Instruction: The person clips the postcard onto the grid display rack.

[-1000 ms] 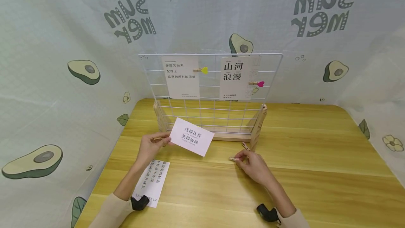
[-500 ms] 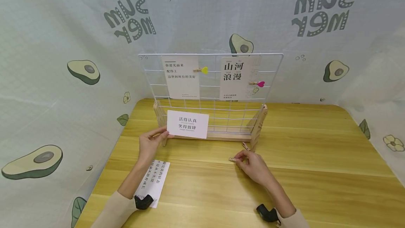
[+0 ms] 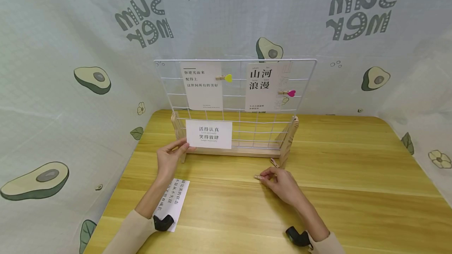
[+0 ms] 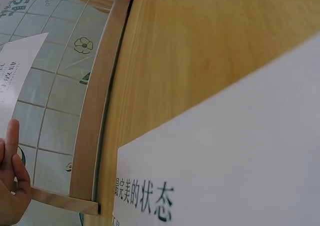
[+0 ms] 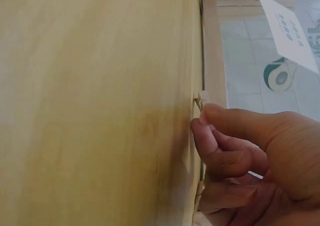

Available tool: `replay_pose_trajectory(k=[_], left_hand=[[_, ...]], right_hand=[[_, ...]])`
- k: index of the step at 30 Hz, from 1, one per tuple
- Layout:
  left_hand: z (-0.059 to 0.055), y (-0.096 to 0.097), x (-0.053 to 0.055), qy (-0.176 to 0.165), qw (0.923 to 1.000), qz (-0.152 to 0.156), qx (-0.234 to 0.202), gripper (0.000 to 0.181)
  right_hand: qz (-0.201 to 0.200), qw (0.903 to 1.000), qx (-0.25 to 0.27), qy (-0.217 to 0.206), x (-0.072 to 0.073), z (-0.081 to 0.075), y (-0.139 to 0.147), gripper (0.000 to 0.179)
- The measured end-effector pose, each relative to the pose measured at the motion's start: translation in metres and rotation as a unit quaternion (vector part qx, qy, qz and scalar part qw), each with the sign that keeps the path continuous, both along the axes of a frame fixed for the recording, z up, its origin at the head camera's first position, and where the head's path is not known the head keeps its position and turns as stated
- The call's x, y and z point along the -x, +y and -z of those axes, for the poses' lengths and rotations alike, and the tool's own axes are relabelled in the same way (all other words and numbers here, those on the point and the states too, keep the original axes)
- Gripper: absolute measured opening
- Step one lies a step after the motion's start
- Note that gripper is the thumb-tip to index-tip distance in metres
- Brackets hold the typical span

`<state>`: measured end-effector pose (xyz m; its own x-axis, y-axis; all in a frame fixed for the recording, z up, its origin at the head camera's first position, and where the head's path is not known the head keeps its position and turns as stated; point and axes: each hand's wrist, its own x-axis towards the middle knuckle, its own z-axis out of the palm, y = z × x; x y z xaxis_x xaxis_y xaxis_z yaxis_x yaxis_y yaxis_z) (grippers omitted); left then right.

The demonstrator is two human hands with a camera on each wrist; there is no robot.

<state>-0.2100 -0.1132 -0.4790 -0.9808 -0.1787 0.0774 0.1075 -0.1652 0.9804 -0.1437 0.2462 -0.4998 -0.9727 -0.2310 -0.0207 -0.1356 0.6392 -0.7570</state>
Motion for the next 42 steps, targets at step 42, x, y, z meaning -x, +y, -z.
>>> replay_pose_trajectory(k=[42], left_hand=[[0.003, 0.008, 0.003, 0.027, 0.9995, -0.007, -0.011, 0.025]], right_hand=[[0.025, 0.9031, -0.144, 0.404, 0.070, -0.130, -0.086, 0.009]])
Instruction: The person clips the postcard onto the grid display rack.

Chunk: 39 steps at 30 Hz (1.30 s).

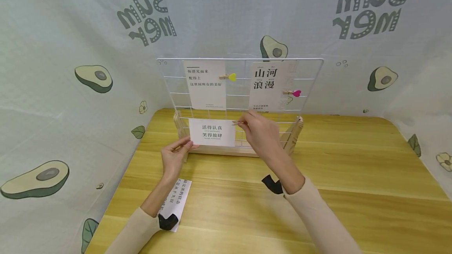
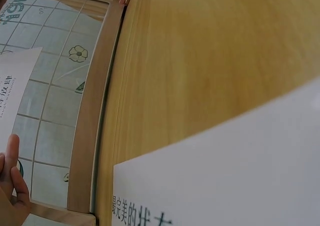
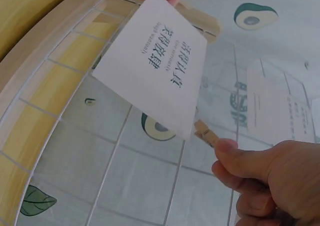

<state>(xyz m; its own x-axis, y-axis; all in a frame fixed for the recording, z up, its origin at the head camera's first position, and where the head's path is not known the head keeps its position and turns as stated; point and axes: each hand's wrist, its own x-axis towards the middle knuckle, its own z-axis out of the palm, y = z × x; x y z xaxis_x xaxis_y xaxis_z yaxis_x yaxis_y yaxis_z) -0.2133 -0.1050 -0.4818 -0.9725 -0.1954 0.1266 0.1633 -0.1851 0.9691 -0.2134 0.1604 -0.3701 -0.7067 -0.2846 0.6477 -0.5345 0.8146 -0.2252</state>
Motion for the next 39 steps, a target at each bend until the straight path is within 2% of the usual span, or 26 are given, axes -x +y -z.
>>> replay_pose_trajectory(k=[4, 17, 21, 28, 39], left_hand=[[0.001, 0.001, 0.000, 0.003, 1.0000, -0.001, -0.004, 0.025], [0.004, 0.007, 0.002, 0.028, 0.9993, -0.018, 0.018, 0.023], [0.006, 0.008, 0.003, 0.032, 0.9986, -0.024, 0.034, 0.024], [0.007, 0.008, 0.003, 0.033, 0.9984, -0.028, 0.035, 0.024], [0.009, 0.008, 0.002, 0.052, 0.9967, -0.039, 0.048, 0.023]], right_hand=[[0.010, 0.9996, -0.024, 0.013, 0.005, -0.005, -0.009, 0.009], [0.045, 0.9935, -0.105, -0.007, 0.012, -0.023, -0.032, 0.009], [0.050, 0.9922, -0.114, -0.016, 0.015, -0.024, -0.035, 0.010], [0.057, 0.9893, -0.132, -0.026, 0.016, -0.027, -0.041, 0.010], [0.064, 0.9884, -0.137, -0.013, 0.018, -0.025, -0.049, 0.008]])
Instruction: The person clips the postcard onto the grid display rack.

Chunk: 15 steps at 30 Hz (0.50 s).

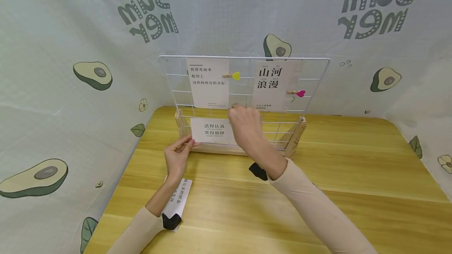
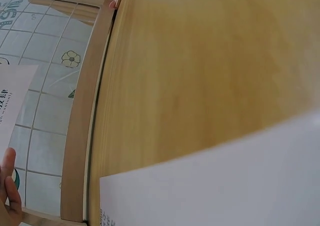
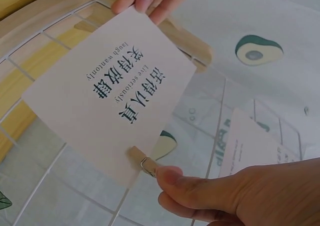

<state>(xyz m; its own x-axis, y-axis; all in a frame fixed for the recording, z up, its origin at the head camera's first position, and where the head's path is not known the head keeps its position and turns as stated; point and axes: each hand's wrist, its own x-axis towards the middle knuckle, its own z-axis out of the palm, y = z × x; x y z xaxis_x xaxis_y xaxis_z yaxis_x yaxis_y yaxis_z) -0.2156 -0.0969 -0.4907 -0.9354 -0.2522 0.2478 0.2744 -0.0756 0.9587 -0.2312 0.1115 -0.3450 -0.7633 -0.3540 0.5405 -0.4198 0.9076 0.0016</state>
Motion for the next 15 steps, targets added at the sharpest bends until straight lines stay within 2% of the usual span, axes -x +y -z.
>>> replay_pose_trajectory(k=[9, 15], left_hand=[[0.0009, 0.0028, -0.0023, 0.013, 0.9989, -0.009, 0.043, 0.028], [-0.0007, 0.0036, -0.0041, 0.021, 0.9959, 0.005, 0.088, 0.034]], right_hand=[[0.004, 0.9999, -0.007, 0.007, -0.0001, 0.0000, -0.0014, 0.008], [0.009, 0.9997, -0.018, 0.011, 0.0006, 0.0012, -0.0018, 0.008]])
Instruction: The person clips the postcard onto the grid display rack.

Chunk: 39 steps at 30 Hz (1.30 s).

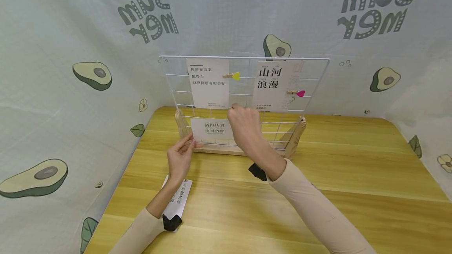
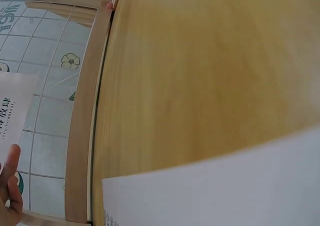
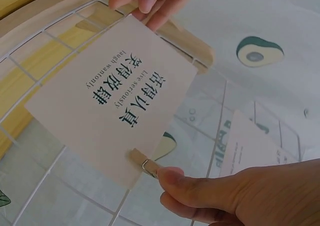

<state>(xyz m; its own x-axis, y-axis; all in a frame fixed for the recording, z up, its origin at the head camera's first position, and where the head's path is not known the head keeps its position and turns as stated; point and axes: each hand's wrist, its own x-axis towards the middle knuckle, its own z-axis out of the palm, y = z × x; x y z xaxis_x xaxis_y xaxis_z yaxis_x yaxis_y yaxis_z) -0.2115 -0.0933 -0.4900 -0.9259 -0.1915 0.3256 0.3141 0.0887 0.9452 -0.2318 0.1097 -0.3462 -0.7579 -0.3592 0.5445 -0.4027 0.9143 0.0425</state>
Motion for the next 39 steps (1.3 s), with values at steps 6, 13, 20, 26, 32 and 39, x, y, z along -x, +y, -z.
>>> replay_pose_trajectory(k=[6, 13, 20, 26, 32, 39], left_hand=[[0.000, 0.000, 0.000, 0.001, 0.9985, 0.011, 0.053, 0.038], [-0.004, 0.000, 0.001, -0.010, 0.9971, 0.023, 0.072, 0.041], [-0.008, 0.000, 0.001, -0.023, 0.9955, 0.042, 0.082, 0.048], [-0.010, -0.001, 0.000, -0.040, 0.9924, 0.057, 0.102, 0.051], [-0.009, 0.001, -0.002, -0.034, 0.9878, 0.060, 0.140, 0.054], [-0.006, -0.012, -0.018, -0.016, 0.9834, 0.063, 0.169, 0.057]], right_hand=[[0.004, 1.0000, -0.009, -0.002, -0.001, 0.000, -0.001, 0.005], [0.009, 0.9999, -0.011, 0.002, -0.002, 0.000, -0.001, 0.007], [0.009, 0.9998, -0.006, 0.016, -0.002, 0.001, 0.001, 0.007], [-0.001, 0.9997, 0.013, 0.022, -0.005, 0.003, 0.005, 0.010], [-0.023, 0.9970, 0.067, 0.032, -0.014, 0.004, 0.023, 0.017], [-0.036, 0.9923, 0.119, -0.006, -0.031, 0.015, 0.052, 0.012]])
